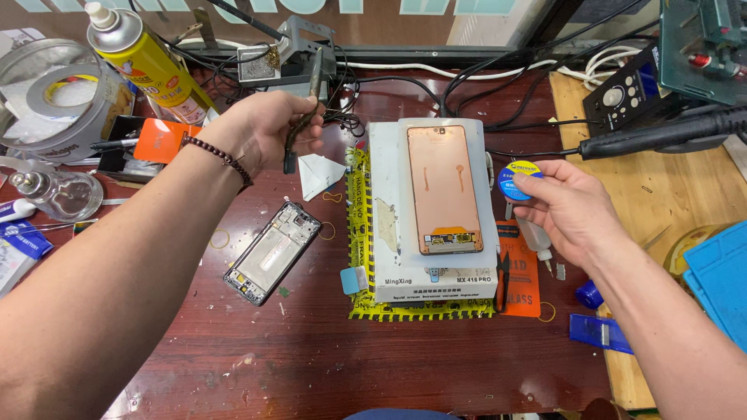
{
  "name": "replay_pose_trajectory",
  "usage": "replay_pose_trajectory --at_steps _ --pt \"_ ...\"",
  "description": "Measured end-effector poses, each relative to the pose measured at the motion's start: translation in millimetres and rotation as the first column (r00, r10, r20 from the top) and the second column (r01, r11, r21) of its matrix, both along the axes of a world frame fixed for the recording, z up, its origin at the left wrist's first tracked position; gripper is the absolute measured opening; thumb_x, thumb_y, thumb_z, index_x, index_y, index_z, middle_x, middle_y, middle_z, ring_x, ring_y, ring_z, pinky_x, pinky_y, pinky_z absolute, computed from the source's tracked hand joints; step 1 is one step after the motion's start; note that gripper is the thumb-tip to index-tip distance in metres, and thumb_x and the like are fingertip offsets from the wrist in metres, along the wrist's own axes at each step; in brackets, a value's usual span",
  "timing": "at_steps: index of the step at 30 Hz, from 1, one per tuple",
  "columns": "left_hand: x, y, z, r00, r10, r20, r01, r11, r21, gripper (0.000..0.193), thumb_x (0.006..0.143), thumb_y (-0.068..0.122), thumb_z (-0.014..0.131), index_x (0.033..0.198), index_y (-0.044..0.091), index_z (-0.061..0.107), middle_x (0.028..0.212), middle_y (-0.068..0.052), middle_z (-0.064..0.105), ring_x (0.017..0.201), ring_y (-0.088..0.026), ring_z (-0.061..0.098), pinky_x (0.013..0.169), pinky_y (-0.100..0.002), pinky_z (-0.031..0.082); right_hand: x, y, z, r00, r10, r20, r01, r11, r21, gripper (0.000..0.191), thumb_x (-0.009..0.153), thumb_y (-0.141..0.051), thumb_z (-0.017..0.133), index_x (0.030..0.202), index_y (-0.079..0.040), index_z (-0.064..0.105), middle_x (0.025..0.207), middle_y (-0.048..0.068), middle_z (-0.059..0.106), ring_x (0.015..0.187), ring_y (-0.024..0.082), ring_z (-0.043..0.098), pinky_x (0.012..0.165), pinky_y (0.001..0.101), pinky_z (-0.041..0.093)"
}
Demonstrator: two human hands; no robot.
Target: The person holds a small round tin of paste in one hand and a brush-like applicator in the other, repeatedly applying paste along the edges of a phone back housing resting on a heating separation platform. They work the applicator around the housing's perimeter throughout the clip.
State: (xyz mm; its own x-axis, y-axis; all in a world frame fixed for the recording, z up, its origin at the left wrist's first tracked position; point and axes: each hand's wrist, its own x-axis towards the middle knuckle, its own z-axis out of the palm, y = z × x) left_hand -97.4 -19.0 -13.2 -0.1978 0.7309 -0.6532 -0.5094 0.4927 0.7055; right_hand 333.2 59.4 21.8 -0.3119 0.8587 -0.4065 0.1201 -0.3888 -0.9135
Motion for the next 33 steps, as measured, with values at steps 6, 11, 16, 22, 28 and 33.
replay_pose_trajectory --at_steps 6,11,16,22,28,33 --pt "-3.9 -3.7 0.2 0.999 -0.005 -0.032 0.006 1.0 0.016 0.018 0.103 0.02 0.061 0.098 0.004 0.066 0.083 -0.004 0.064 0.066 -0.015 0.065 0.073 -0.036 0.065 -5.8 -4.0 7.3 1.0 -0.001 0.017 0.001 1.0 0.003 0.025 0.095 -0.008 0.07 0.118 -0.004 0.061 0.103 0.008 0.073 0.088 0.016 0.072 0.072 0.0306 0.06" --pt "1.3 -3.3 9.6 1.0 -0.015 -0.022 0.014 1.0 -0.02 0.014 0.101 0.017 0.063 0.101 0.002 0.061 0.083 -0.005 0.064 0.068 -0.016 0.068 0.07 -0.033 0.066 -13.9 -9.2 13.4 0.999 -0.023 0.034 0.022 1.0 0.013 0.029 0.093 -0.007 0.068 0.121 -0.005 0.058 0.103 0.011 0.073 0.086 0.02 0.074 0.069 0.0325 0.062" --pt "9.3 2.2 17.0 0.99 -0.118 -0.083 0.117 0.993 -0.021 0.013 0.1 0.014 0.059 0.102 0.001 0.058 0.085 -0.009 0.07 0.067 -0.016 0.068 0.058 -0.029 0.057 -12.7 -11.5 13.0 0.999 -0.031 0.027 0.03 0.999 0.021 0.029 0.094 -0.006 0.068 0.121 -0.002 0.058 0.105 0.013 0.073 0.087 0.021 0.074 0.07 0.032 0.063" --pt "11.8 8.8 6.0 0.984 -0.127 -0.122 0.125 0.992 -0.021 0.014 0.101 0.011 0.062 0.092 0.002 0.055 0.074 -0.005 0.057 0.054 -0.011 0.045 0.045 -0.025 0.035 -9.1 -10.3 8.1 0.999 -0.041 0.01 0.041 0.999 0.001 0.029 0.093 -0.006 0.069 0.12 -0.003 0.058 0.105 0.014 0.073 0.087 0.022 0.074 0.072 0.0336 0.064" --pt "15.0 11.4 2.4 0.994 -0.101 0.03 0.102 0.994 -0.044 0.028 0.104 0.021 0.044 0.091 0.004 0.061 0.07 -0.002 0.051 0.055 -0.011 0.042 0.048 -0.026 0.035 -2.8 -9.1 6.8 0.999 -0.05 0.003 0.05 0.998 -0.024 0.029 0.092 -0.006 0.069 0.119 -0.005 0.057 0.107 0.013 0.072 0.088 0.023 0.075 0.074 0.0355 0.065" --pt "33.7 6.4 10.1 0.986 -0.147 0.077 0.149 0.989 -0.019 0.023 0.105 0.02 0.042 0.097 0.004 0.057 0.079 -0.007 0.06 0.07 -0.018 0.063 0.069 -0.038 0.059 5.5 -11.2 3.2 0.999 -0.054 0.007 0.054 0.998 -0.026 0.028 0.093 -0.006 0.069 0.119 -0.004 0.058 0.106 0.013 0.072 0.088 0.023 0.074 0.075 0.0356 0.065"
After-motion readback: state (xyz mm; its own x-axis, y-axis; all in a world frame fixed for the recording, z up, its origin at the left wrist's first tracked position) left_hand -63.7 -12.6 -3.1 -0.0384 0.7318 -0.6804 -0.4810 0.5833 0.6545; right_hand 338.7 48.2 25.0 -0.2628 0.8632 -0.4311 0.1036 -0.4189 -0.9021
